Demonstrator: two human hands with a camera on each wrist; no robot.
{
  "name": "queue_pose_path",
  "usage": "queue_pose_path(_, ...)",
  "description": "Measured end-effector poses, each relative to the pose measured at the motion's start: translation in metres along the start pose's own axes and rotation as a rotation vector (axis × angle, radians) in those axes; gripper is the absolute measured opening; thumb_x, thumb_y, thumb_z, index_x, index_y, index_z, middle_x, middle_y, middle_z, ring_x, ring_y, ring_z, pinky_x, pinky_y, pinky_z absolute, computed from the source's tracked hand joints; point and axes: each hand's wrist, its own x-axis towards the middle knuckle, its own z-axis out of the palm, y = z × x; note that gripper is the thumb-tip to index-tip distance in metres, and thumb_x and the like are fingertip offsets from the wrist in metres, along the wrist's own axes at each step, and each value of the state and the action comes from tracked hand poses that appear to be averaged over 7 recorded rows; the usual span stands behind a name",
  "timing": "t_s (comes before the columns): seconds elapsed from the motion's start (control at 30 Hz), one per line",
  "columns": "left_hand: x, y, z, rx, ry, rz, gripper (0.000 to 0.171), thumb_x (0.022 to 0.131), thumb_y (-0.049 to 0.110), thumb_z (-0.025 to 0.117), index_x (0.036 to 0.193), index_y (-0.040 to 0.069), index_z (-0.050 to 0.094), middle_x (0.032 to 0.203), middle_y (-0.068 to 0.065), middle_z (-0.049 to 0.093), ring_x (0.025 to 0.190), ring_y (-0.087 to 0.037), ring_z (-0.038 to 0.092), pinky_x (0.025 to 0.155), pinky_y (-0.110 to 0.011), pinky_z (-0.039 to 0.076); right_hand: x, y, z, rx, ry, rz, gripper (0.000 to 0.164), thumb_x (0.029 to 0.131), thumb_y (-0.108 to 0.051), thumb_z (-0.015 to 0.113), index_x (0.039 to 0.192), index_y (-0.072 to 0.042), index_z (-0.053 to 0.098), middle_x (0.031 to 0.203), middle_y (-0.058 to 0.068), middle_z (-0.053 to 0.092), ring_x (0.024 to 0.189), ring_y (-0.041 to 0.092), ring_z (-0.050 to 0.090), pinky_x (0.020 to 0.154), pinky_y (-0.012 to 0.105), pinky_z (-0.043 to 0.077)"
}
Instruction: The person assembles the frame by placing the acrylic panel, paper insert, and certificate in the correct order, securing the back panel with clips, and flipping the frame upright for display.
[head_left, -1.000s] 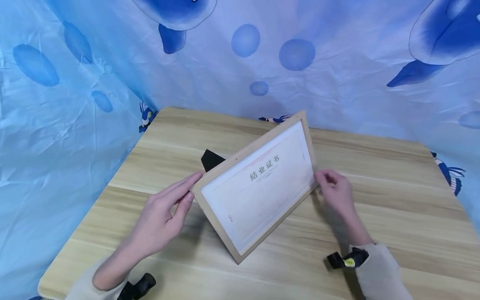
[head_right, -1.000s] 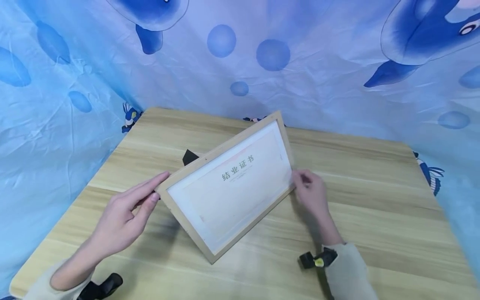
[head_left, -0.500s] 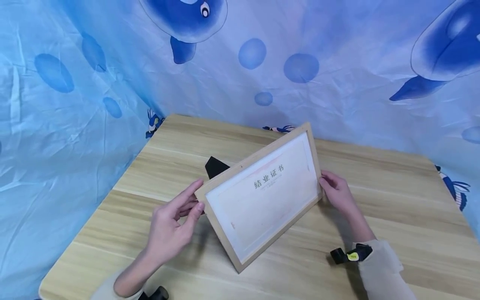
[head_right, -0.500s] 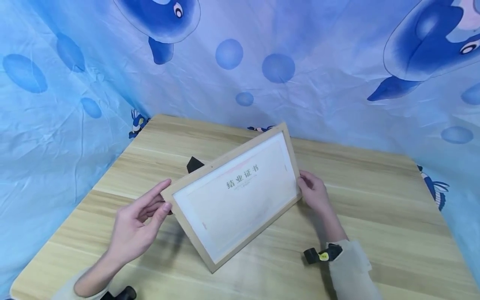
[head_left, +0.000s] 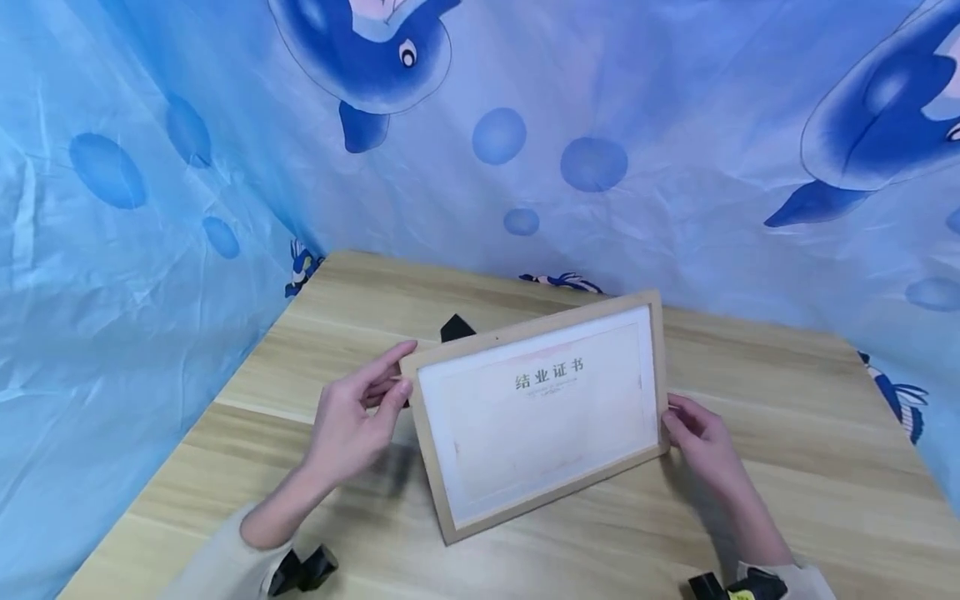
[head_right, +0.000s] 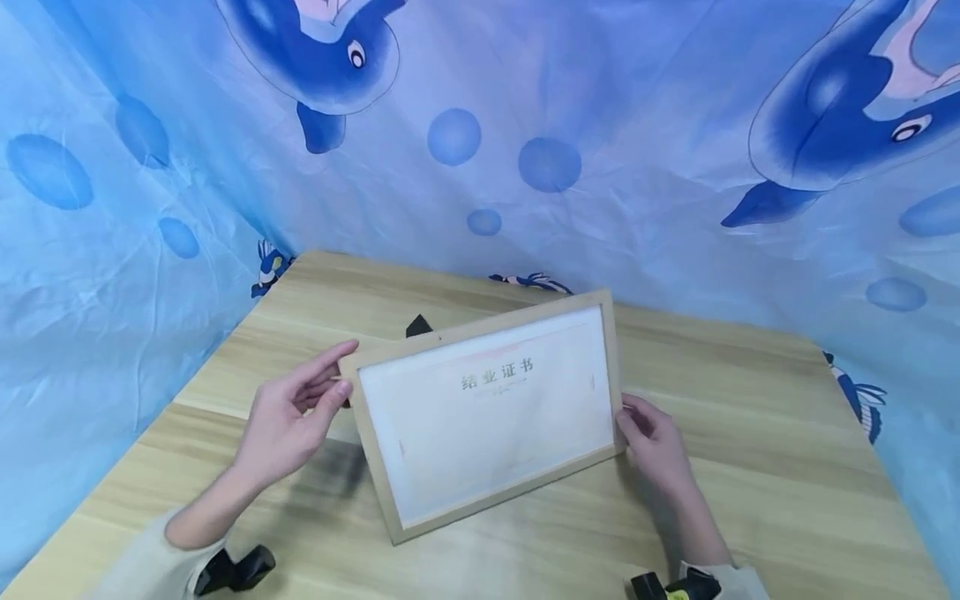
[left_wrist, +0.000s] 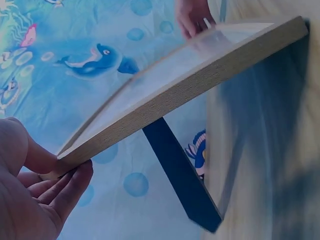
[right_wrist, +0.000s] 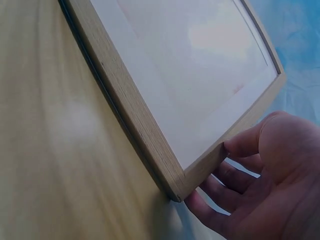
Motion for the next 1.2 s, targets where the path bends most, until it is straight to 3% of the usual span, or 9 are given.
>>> queue_pose_path(0.2,0.026,-0.010,0.006,0.003,-0.062,-0.073,0.044,0.089,-0.007,0.060,0.131,0.007,0.059,0.081,-0.007,0.068,0.071,-0.015,0.068,0.066,-0.020,0.055,-0.022,0.005,-0.004,0.015,0.035,0.031,0.041,0.101,-0.013,0.050,0.134,0.010,0.047,0.110,0.019,0.059,0.087,-0.005,0.055,0.075,0.017,0.053)
queue_pose_path(0.43,0.059,-0.023,0.017,-0.010,-0.073,-0.061,0.041,0.092,-0.003,0.058,0.130,0.010,0.061,0.076,-0.008,0.069,0.060,-0.018,0.063,0.048,-0.018,0.044,-0.034,0.008,-0.010,0.019,0.068,-0.013,0.037,0.099,-0.012,0.053,0.129,0.011,0.052,0.104,0.019,0.063,0.085,-0.001,0.059,0.071,0.022,0.056)
queue_pose_path(0.63,0.078,-0.033,0.032,-0.043,-0.089,-0.087,0.039,0.093,0.002,0.058,0.131,0.013,0.061,0.111,-0.011,0.070,0.066,-0.014,0.065,0.052,-0.017,0.045,-0.049,0.012,-0.008,0.061,0.111,0.018,0.035,0.098,-0.011,0.055,0.126,0.009,0.054,0.100,0.010,0.067,0.084,0.000,0.062,0.070,0.022,0.056)
queue_pose_path(0.73,0.083,-0.037,0.036,-0.063,-0.095,-0.109,0.040,0.094,0.002,0.057,0.131,0.015,0.061,0.118,-0.009,0.068,0.067,-0.018,0.064,0.048,-0.019,0.042,-0.054,0.015,-0.005,0.108,0.124,0.031,0.034,0.098,-0.011,0.056,0.126,0.009,0.054,0.096,-0.002,0.068,0.084,0.000,0.063,0.071,0.023,0.056)
queue_pose_path(0.8,0.085,-0.039,0.037,-0.065,-0.098,-0.127,0.040,0.094,0.003,0.057,0.132,0.016,0.060,0.121,-0.008,0.066,0.070,-0.018,0.065,0.048,-0.019,0.042,-0.055,0.017,-0.002,0.114,0.129,0.042,0.035,0.098,-0.013,0.056,0.126,0.008,0.055,0.097,-0.004,0.067,0.085,0.000,0.063,0.071,0.023,0.056)
queue_pose_path(1.03,0.087,-0.045,0.039,-0.094,-0.099,-0.149,0.041,0.095,0.006,0.059,0.134,0.019,0.059,0.128,-0.010,0.062,0.080,-0.010,0.067,0.058,-0.020,0.051,-0.053,0.017,0.003,0.129,0.156,0.072,0.035,0.099,-0.013,0.055,0.127,0.008,0.054,0.105,0.017,0.066,0.086,0.001,0.064,0.072,0.025,0.057)
queue_pose_path(1.2,0.088,-0.048,0.043,-0.132,-0.104,-0.147,0.041,0.095,0.006,0.059,0.134,0.018,0.059,0.118,-0.012,0.067,0.071,-0.010,0.065,0.059,-0.021,0.053,-0.054,0.018,0.003,0.134,0.170,0.087,0.035,0.099,-0.012,0.055,0.127,0.007,0.054,0.107,0.020,0.065,0.086,0.001,0.064,0.071,0.025,0.057)
